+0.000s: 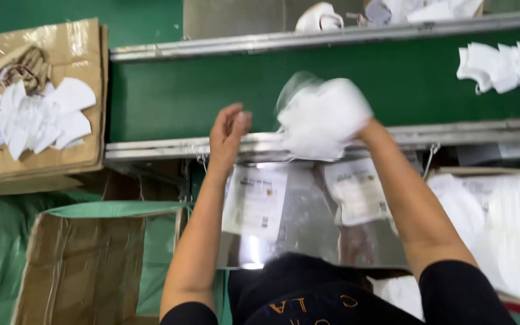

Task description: The recorder gathers white masks from a conveyor belt, stacks them, and puts them into plastic packaging envelopes.

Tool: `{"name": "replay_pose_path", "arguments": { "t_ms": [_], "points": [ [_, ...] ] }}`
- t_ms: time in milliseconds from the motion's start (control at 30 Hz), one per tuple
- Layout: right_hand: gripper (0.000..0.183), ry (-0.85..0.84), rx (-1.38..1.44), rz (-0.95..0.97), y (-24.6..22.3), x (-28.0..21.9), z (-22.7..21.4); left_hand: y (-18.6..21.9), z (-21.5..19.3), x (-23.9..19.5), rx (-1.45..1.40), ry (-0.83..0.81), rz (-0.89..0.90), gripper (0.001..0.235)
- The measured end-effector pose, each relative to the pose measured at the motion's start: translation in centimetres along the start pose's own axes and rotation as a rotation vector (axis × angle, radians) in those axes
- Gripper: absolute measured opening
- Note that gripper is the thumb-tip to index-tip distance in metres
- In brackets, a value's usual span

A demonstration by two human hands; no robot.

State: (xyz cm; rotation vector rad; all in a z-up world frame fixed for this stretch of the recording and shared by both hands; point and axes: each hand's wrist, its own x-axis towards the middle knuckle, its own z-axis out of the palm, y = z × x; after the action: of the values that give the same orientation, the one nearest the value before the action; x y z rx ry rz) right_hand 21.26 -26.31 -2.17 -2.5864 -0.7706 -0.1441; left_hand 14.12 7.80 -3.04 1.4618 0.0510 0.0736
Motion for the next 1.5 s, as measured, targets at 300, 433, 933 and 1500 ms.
{"name": "replay_pose_path", "arguments": {
  "t_ms": [300,433,933,1500],
  "points": [
    [0.031,0.093,0.574,0.022,-15.6,-7.2,-6.3,2.6,5.4,-7.8,0.510,-0.587,-0.028,0.073],
    [0.023,0.194,0.605,0.203,-13.8,-13.1,-3.0,0.4,5.3,-11.3,0.206,-0.525,-0.162,0.070],
    [0.051,0.161,1.271,0.592,-13.9,-20.4,1.5,-3.7,5.2,-15.3,-0.261,-0.471,-0.382,0.063],
    [0.095,0.168,0.562,0.222,-15.5,-20.8,11.3,-3.9,5.1,-18.0,1.133,-0.557,0.411,0.109]
  ]
}}
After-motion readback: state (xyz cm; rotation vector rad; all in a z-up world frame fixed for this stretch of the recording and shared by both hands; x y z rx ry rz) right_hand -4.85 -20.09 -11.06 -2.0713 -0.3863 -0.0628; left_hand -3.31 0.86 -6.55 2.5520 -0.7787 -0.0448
